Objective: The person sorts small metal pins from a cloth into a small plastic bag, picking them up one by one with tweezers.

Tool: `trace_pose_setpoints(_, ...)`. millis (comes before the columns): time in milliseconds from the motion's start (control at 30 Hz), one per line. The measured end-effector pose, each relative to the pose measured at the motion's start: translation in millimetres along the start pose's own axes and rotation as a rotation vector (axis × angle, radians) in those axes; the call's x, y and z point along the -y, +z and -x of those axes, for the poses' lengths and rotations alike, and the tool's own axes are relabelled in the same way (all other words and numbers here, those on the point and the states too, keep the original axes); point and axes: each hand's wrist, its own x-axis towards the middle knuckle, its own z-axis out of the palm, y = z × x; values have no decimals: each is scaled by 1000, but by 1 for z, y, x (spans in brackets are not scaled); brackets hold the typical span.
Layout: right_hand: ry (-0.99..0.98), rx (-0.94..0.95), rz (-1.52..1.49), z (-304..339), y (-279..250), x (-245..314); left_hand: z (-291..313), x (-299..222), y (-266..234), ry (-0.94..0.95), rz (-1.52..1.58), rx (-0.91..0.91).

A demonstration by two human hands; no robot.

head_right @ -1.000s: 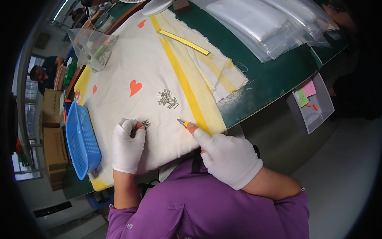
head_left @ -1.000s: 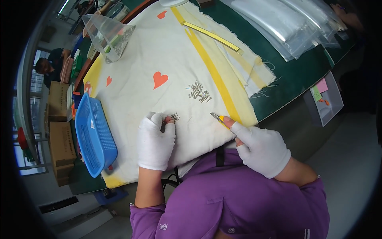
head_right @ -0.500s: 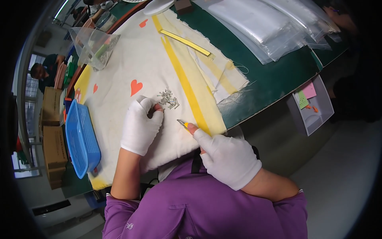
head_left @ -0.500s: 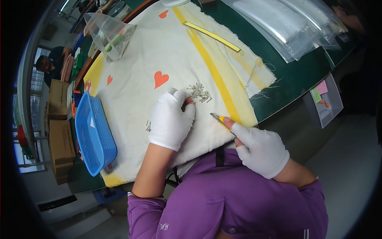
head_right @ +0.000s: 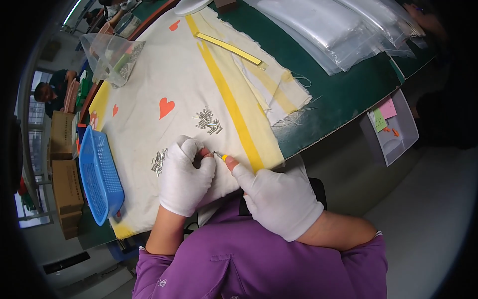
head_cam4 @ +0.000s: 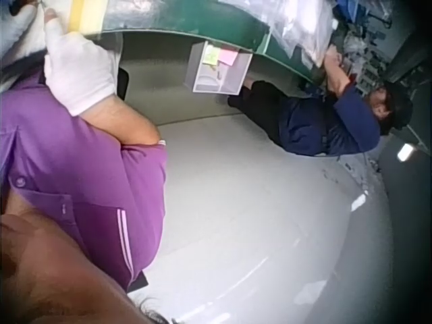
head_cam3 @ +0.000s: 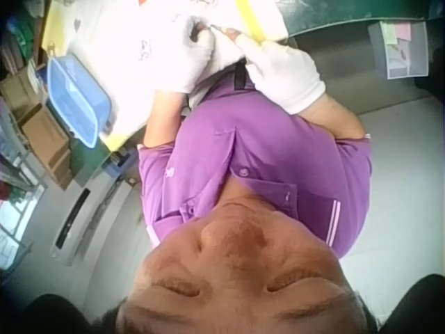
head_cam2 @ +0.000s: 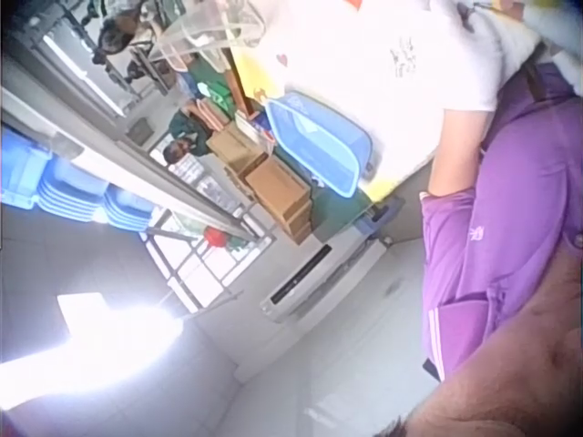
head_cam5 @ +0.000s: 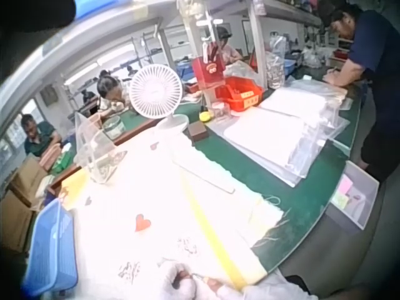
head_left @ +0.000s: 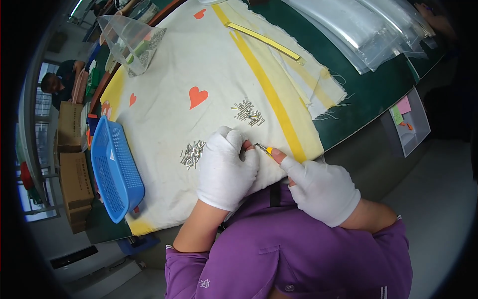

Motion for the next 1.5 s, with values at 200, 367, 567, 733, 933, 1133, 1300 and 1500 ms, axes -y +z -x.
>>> trace_pose_setpoints(200, 4, -52, -29, 0, 5, 0, -1, 1, 1, 23, -9, -7)
trace_pose_setpoints(367, -43, -53, 22, -4, -4, 3, 0, 2, 2, 24, -25, -14)
trace_pose_setpoints(567, -14, -42, 5, -3, -3, 1, 1, 7, -3, 121, 32, -8)
trace_pose_setpoints(733, 7, 13, -74, 1, -3, -2, 2, 11, 0, 134, 16, -66)
trace_pose_setpoints(933, 29, -22, -87, 4, 0, -5, 4, -1, -2, 103, -76, -58)
trace_pose_setpoints(1133, 51, -52, -61, 3, 4, -5, 2, 1, 4, 77, -57, -69)
trace_pose_setpoints(1300, 20, -84, -36, 0, 3, -3, 0, -1, 3, 85, -33, -58)
trace_pose_setpoints(1500, 4, -76, -13, 0, 4, -2, 0, -1, 3, 86, -49, -53)
